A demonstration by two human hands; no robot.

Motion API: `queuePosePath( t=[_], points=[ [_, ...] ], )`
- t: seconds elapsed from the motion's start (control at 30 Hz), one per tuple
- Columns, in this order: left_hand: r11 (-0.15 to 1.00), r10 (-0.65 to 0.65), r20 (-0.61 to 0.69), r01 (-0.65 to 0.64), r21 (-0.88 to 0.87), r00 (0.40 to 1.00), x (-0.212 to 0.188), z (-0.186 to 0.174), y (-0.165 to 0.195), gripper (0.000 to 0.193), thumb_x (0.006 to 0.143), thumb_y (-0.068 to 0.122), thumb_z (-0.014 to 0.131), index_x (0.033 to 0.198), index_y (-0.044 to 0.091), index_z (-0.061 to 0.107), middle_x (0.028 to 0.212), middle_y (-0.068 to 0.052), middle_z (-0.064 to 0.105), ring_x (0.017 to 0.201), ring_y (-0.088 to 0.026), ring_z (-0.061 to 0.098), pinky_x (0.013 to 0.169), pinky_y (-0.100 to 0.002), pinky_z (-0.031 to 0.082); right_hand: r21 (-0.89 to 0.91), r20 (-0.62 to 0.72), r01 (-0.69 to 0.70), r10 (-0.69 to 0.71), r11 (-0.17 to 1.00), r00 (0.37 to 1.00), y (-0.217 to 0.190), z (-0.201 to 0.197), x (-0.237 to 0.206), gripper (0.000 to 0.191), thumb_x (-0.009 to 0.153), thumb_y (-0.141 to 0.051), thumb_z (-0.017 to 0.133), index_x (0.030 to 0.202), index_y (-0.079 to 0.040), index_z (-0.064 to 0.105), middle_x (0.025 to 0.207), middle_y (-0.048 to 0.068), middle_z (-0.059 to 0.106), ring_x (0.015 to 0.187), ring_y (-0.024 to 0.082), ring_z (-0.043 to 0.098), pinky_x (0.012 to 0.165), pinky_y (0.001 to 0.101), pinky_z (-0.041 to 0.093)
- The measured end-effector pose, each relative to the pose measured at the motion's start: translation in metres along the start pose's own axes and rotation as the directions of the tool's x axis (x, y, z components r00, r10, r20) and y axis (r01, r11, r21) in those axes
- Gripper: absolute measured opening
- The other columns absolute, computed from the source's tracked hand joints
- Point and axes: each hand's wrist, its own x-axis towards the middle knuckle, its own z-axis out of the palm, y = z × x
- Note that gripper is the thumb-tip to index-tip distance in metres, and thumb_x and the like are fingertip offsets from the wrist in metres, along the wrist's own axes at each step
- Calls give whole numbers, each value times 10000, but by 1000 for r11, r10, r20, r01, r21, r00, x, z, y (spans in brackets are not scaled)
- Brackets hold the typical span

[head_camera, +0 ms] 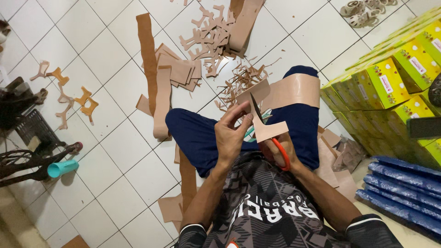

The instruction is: The person sits on the floor and uses scissors to cut a long strip of tan material into small identical shapes. The cut pieces accumulate on the floor as the person continues cutting.

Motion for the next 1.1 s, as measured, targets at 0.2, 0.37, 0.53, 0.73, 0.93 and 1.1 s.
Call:
queuePosePath(
  t=[0.2,0.37,0.53,0.73,0.93,1.1],
  points=[
    [971,-89,27,81,224,996,24,-12,17,558,886,94,741,1394,24,521,1247,-144,633,1053,-180,683,864,-307,654,-86,-3,-73,73,994,997,2,-5,-4,291,1038,-137,643,865,96,624,549,19,501,395,75,413,352,252,287],
    [922,-110,190,29,386,976,50,-35,35,357,946,126,718,1291,42,683,1115,-130,745,984,-194,756,848,-320,649,-135,73,-91,101,987,992,-20,-2,-2,221,946,-169,625,1034,19,702,538,13,537,372,78,448,338,252,324],
    [919,-42,240,-57,391,970,36,-32,42,283,939,120,729,1216,60,738,1115,-77,740,1018,-188,760,869,-309,648,-107,133,-61,75,992,988,-37,8,2,257,996,-210,639,1051,36,688,669,12,594,512,71,533,443,241,406],
    [928,-9,256,-87,362,967,34,-32,43,292,945,118,742,1225,32,733,1089,-92,730,980,-177,758,883,-310,643,-36,187,-26,32,999,982,-36,5,2,297,992,-220,623,1061,63,684,585,0,524,449,67,439,411,247,344],
    [970,-11,237,-47,237,971,30,-31,32,301,973,119,721,1254,14,702,1080,-82,694,1015,-169,743,888,-288,649,79,291,36,-57,996,955,-32,-4,0,339,1053,-248,567,1114,77,645,642,-31,462,505,62,381,458,241,310],
    [989,1,184,-29,145,983,25,-29,22,327,995,100,698,1304,-5,682,1044,-74,666,961,-145,717,858,-279,631,-17,213,-52,54,999,976,-38,0,-2,351,1028,-284,556,1013,53,654,500,-20,421,370,89,366,358,267,319]
  ],
)
